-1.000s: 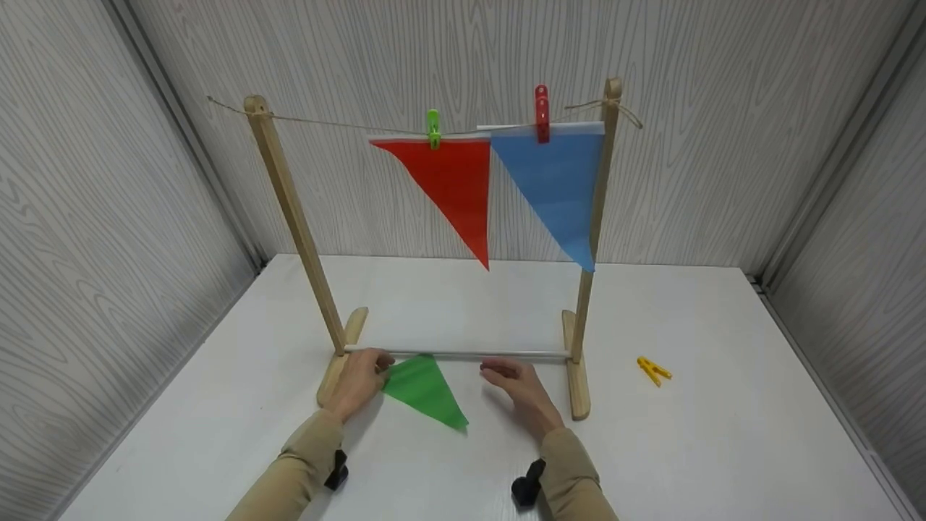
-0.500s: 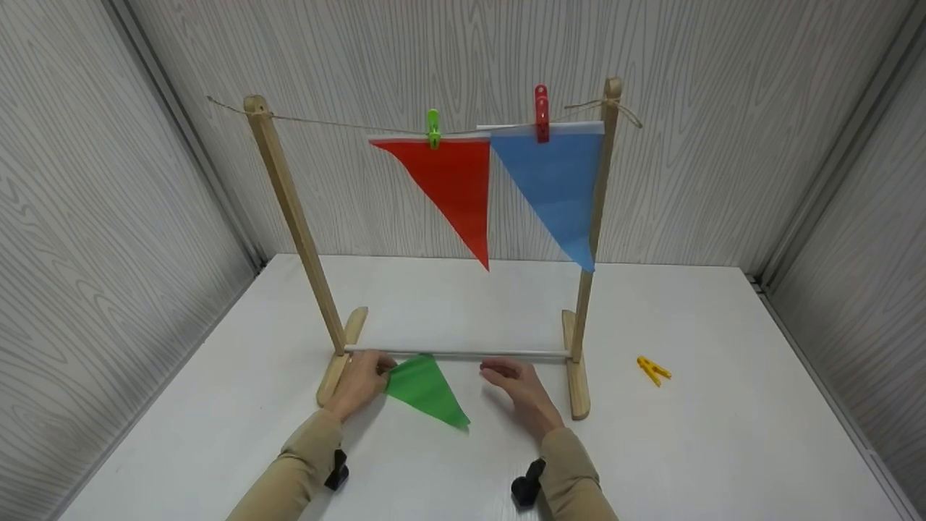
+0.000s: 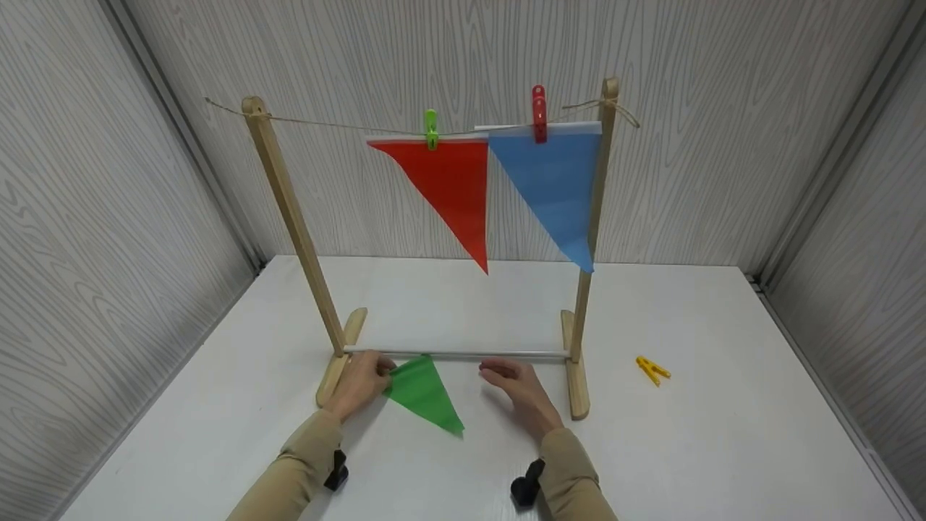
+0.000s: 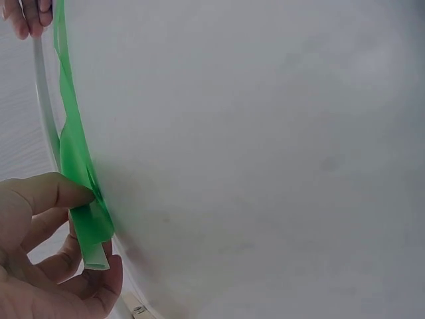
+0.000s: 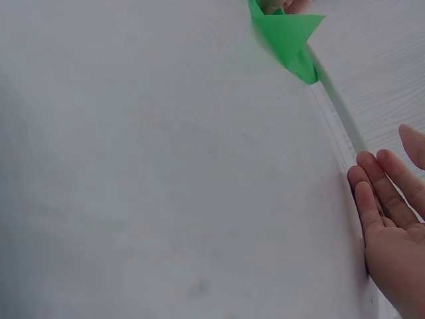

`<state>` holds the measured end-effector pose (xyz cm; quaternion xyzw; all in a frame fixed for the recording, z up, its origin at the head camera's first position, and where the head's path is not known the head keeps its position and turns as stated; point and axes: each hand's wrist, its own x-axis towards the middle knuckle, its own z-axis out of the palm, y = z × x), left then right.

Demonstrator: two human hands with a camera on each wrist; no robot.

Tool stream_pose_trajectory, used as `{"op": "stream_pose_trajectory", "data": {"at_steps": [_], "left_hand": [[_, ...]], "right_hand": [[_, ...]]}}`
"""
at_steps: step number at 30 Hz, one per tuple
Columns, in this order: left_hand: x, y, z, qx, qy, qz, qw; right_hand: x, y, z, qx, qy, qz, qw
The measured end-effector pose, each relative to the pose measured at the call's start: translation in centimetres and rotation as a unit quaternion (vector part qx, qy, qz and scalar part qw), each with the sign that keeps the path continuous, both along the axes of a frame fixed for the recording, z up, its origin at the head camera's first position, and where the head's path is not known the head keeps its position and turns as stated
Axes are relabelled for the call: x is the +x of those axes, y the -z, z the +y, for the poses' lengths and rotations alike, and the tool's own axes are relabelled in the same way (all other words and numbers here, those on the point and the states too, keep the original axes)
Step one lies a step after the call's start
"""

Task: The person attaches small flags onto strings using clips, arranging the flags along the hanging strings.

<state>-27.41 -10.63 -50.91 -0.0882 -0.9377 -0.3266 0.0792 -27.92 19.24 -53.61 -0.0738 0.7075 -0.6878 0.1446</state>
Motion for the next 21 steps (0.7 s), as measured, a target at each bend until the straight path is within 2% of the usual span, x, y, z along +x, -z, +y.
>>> {"op": "stream_pose_trajectory", "data": {"at_steps": [15, 21], "left_hand": [[-0.19, -0.02, 0.02, 0.015, -0.015, -0.007, 0.9997], [-0.11, -0.18, 0.01, 0.03, -0.025, -0.024, 0.999]], "right_hand": [[0.22, -0.1, 0.01, 0.0, -0.01, 0.008, 0.9999], [0.15, -0.09, 0.02, 0.001, -0.015, 0.016, 0.9998]]}}
